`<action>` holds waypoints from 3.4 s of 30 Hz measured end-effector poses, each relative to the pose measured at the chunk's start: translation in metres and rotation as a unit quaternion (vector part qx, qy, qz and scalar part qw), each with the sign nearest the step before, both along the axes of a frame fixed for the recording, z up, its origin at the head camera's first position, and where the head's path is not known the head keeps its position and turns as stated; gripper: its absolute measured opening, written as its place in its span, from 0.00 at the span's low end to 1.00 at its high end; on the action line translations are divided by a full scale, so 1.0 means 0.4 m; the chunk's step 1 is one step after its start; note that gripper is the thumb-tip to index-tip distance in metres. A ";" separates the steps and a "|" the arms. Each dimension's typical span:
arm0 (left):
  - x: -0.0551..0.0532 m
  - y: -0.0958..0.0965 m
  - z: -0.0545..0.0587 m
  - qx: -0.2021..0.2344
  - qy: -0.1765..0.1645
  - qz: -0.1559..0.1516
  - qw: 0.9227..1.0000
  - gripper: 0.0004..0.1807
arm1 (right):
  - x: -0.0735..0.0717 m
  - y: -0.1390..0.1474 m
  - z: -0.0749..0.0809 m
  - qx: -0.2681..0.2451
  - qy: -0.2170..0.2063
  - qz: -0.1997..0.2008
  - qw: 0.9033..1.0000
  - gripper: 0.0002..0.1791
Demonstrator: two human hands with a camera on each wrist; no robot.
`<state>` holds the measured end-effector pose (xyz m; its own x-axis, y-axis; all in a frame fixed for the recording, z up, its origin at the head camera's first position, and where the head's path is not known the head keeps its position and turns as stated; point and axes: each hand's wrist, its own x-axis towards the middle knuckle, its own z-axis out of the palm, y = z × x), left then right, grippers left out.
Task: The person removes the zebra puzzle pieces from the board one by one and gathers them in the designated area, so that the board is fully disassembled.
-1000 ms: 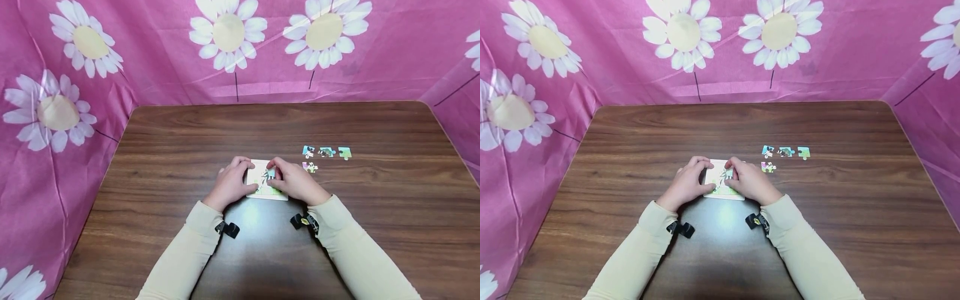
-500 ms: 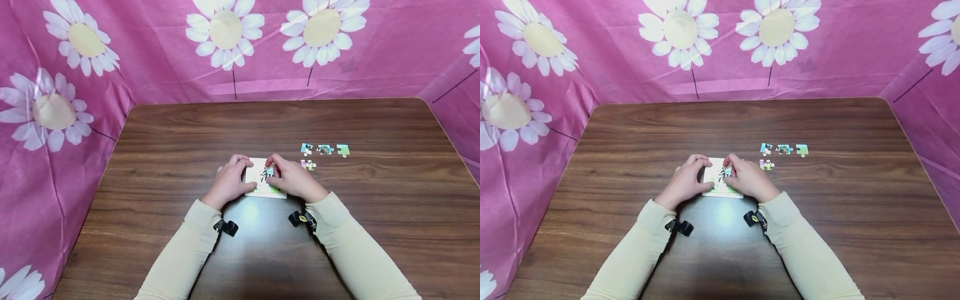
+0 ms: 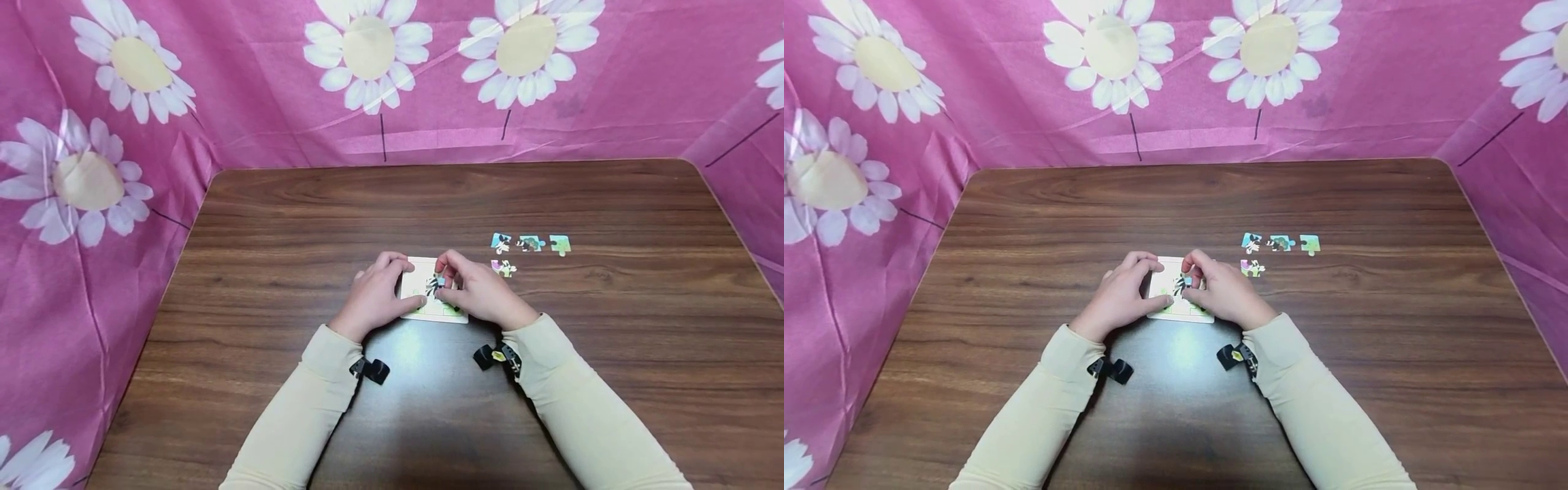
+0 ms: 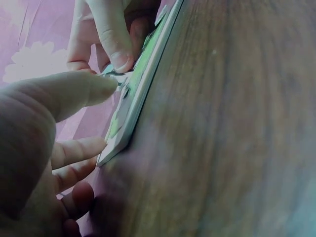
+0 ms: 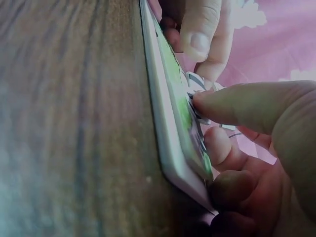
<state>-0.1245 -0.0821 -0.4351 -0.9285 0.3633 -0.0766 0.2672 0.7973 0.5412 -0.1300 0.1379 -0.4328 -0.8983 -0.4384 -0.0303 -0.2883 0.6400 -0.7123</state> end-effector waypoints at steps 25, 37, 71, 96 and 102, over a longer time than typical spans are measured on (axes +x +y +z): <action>0.004 0.021 0.008 -0.043 -0.019 0.025 0.999 0.36 | 0.020 0.019 -0.011 -0.162 -0.046 0.017 0.986 0.09; 0.003 0.019 0.012 -0.040 -0.022 0.023 0.999 0.36 | 0.013 0.040 -0.035 -0.196 -0.072 0.044 0.977 0.09; -0.005 0.010 0.034 -0.033 -0.004 0.027 0.999 0.35 | 0.013 0.067 -0.015 -0.244 -0.081 -0.113 0.960 0.14; 0.038 0.007 0.004 -0.025 -0.007 0.027 0.999 0.34 | 0.077 0.092 -0.057 -0.281 -0.069 -0.122 0.950 0.13; 0.038 0.002 -0.001 -0.027 -0.012 0.028 0.999 0.34 | 0.074 0.087 -0.057 -0.258 -0.075 -0.125 0.955 0.13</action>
